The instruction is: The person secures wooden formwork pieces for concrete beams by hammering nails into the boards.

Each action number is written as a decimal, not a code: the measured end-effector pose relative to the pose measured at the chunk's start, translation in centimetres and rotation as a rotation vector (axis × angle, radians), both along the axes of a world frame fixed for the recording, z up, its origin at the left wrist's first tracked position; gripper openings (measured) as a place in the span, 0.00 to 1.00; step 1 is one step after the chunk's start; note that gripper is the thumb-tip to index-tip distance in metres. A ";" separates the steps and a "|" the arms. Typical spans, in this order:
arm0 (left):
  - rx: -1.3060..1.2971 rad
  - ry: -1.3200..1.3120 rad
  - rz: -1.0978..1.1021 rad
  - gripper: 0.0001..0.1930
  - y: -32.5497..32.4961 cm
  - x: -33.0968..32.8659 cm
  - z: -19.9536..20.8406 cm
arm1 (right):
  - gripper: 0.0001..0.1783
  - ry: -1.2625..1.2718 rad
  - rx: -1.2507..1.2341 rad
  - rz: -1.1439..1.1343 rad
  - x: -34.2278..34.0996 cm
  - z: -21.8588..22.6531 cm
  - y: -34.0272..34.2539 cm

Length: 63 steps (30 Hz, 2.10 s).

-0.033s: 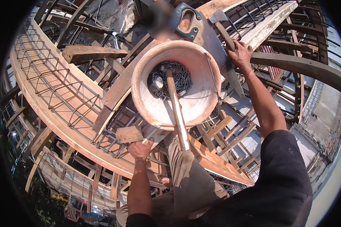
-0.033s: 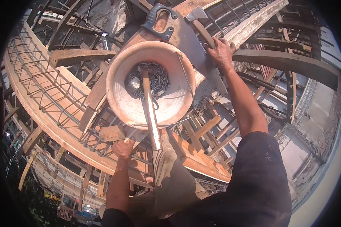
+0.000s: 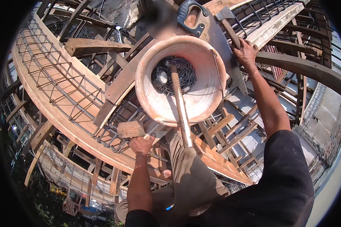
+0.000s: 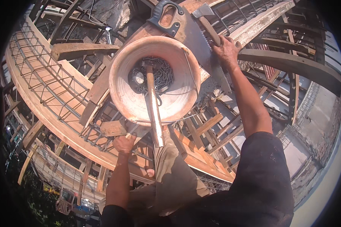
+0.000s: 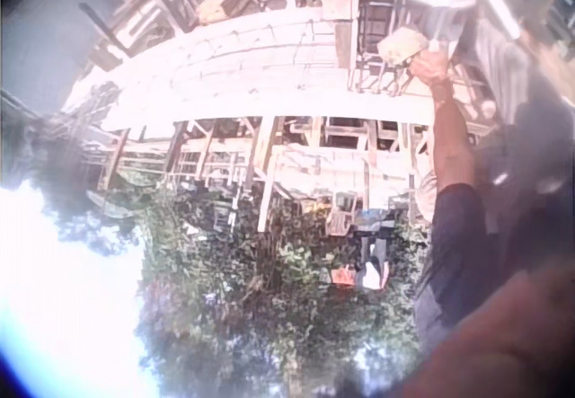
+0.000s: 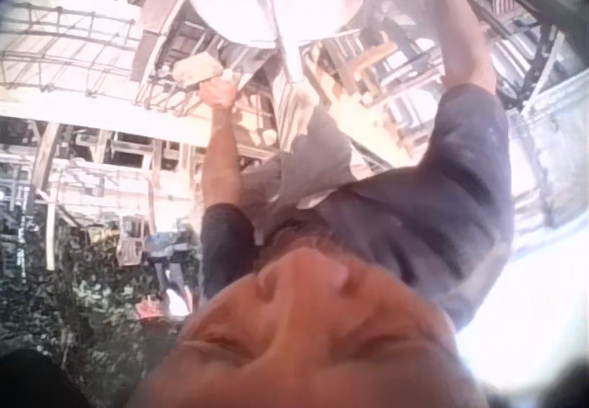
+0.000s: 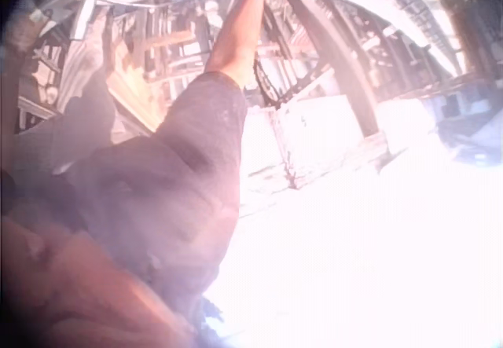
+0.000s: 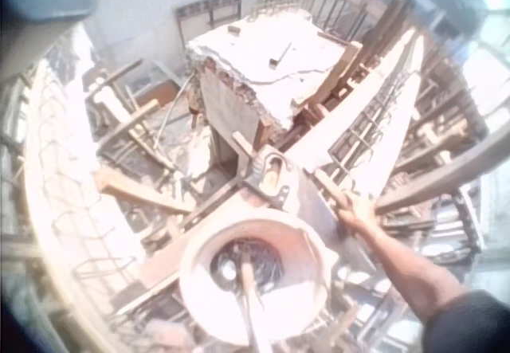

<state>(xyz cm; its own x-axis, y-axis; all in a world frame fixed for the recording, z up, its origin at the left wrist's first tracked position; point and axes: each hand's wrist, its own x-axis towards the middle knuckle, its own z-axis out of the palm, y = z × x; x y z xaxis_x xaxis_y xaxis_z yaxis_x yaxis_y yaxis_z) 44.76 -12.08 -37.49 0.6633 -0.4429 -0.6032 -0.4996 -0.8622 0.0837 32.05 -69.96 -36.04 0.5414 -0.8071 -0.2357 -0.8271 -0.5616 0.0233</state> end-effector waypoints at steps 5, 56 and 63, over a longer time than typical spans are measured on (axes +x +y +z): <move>0.001 0.018 0.044 0.34 0.6 0.4 0.3 | 0.26 0.020 -0.013 0.026 0.1 -0.9 -0.3; -0.170 0.010 0.256 0.38 0.4 0.1 2.0 | 0.31 -0.079 0.054 0.035 -0.6 -2.3 -2.1; -0.426 -0.432 0.489 0.30 2.3 -8.0 4.0 | 0.39 -0.128 0.163 0.025 0.9 0.5 1.0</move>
